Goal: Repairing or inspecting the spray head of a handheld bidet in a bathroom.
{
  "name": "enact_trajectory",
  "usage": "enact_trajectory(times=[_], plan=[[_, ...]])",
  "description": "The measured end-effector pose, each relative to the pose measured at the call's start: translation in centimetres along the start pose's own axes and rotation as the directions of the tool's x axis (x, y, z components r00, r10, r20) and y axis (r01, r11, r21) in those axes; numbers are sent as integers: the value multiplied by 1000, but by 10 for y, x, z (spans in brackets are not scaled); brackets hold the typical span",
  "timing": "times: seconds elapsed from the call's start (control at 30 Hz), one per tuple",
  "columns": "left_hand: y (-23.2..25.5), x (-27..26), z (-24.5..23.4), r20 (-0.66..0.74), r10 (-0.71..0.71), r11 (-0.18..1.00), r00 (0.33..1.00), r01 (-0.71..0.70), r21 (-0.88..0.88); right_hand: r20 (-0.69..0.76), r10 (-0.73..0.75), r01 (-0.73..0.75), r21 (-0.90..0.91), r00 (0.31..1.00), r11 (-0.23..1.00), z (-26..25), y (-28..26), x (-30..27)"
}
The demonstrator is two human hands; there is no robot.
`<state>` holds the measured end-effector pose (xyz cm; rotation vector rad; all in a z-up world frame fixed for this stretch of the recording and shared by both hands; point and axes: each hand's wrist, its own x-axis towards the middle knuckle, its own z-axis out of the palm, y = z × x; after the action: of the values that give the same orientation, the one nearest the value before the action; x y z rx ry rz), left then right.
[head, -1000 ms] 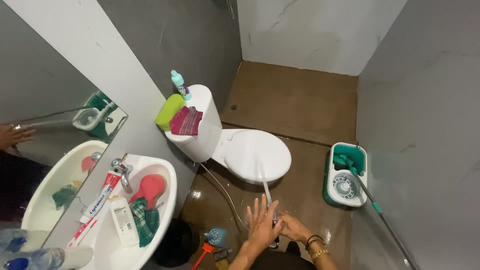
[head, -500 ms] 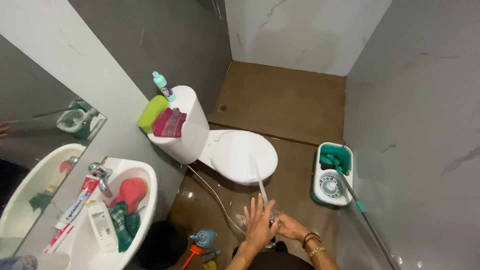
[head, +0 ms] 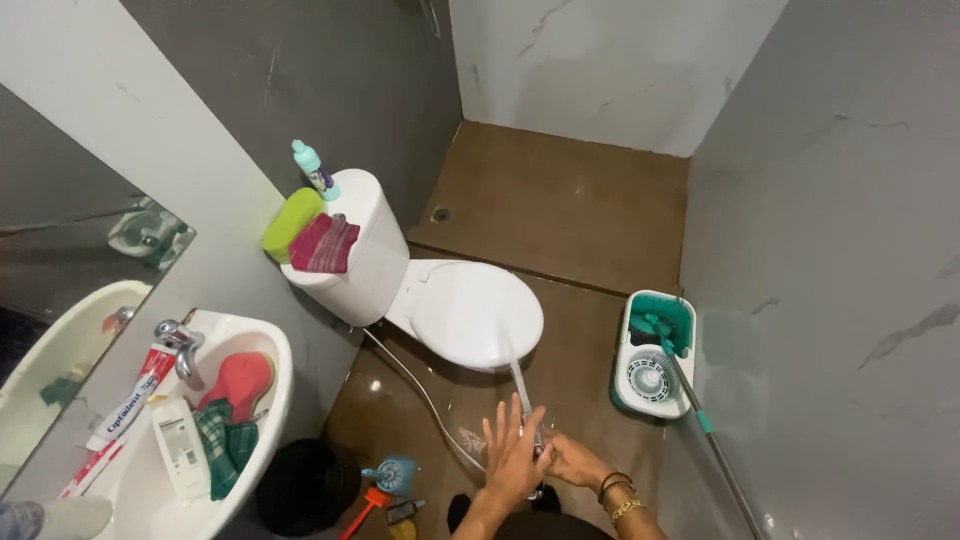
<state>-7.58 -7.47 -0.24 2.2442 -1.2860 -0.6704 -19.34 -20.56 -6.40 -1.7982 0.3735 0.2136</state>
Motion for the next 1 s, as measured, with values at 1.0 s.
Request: enact_trajectory(times=[1.0], plan=[[-23, 11, -40, -164, 175, 982, 971, -160, 98, -135, -194, 171, -165, 972, 971, 0, -15, 38]])
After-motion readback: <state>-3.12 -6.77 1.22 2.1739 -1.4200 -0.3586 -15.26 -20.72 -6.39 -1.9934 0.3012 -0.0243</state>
